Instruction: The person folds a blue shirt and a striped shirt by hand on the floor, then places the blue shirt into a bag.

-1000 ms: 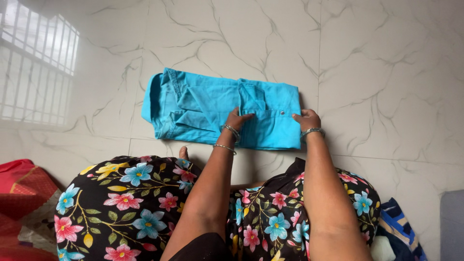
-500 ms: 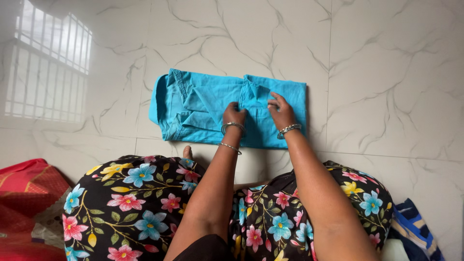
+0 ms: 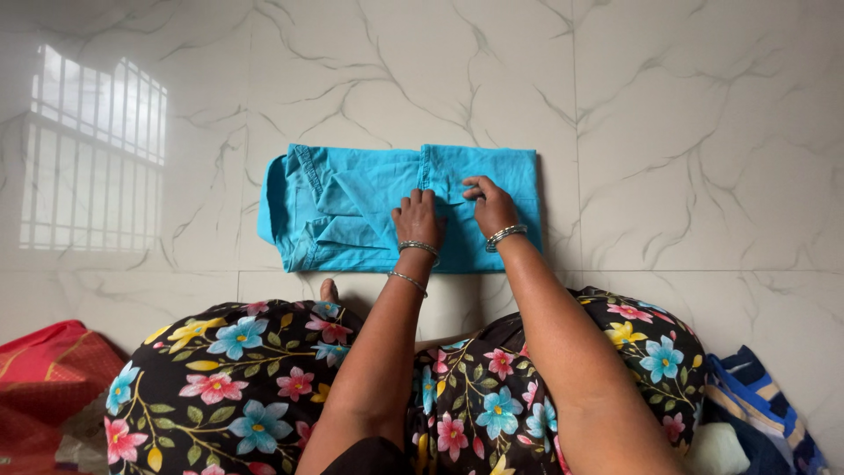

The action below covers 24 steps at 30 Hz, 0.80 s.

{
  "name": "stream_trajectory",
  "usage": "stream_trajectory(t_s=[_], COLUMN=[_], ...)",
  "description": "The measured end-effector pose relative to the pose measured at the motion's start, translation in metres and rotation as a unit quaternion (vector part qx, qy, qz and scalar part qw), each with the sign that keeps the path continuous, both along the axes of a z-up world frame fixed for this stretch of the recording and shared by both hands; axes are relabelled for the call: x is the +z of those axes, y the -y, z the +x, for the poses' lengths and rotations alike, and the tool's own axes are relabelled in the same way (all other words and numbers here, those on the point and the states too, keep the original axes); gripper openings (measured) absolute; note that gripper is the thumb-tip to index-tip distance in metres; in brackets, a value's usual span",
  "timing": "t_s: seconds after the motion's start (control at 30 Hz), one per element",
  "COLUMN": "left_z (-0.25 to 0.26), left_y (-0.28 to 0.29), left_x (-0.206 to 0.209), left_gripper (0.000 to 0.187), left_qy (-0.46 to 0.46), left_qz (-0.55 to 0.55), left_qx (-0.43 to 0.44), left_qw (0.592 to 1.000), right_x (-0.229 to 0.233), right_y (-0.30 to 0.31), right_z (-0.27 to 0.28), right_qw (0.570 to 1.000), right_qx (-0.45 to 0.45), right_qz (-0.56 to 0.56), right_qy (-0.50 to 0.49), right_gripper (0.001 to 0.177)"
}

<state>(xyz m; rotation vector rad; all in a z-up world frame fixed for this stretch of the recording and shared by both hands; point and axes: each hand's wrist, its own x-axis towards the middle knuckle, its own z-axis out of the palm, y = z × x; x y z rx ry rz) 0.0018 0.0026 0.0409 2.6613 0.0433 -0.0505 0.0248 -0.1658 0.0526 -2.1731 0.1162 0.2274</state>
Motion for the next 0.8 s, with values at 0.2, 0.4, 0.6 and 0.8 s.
stream_trajectory(t_s=[0.2, 0.4, 0.6, 0.8], left_z=[0.002, 0.008, 0.003, 0.008], left_y=[0.001, 0.0, 0.007, 0.002], left_x=[-0.011, -0.01, 0.035, 0.02], left_gripper=[0.06, 0.047, 0.036, 0.041], left_qy=[-0.134, -0.101, 0.089, 0.007], left_qz=[-0.046, -0.049, -0.098, -0.17], left_qx=[0.103, 0.112, 0.023, -0.078], left_qw=[0.984, 0.987, 0.991, 0.982], right_x=[0.015, 0.024, -0.018, -0.02], right_y=[-0.007, -0.004, 0.001, -0.004], right_z=[-0.004, -0.001, 0.0, 0.001], right_qw=[0.959, 0.964, 0.952, 0.962], right_qx=[0.132, 0.138, 0.213, 0.172], right_qz=[-0.227, -0.222, -0.21, -0.193], right_qy=[0.103, 0.047, 0.066, 0.087], right_gripper=[0.031, 0.04, 0.032, 0.014])
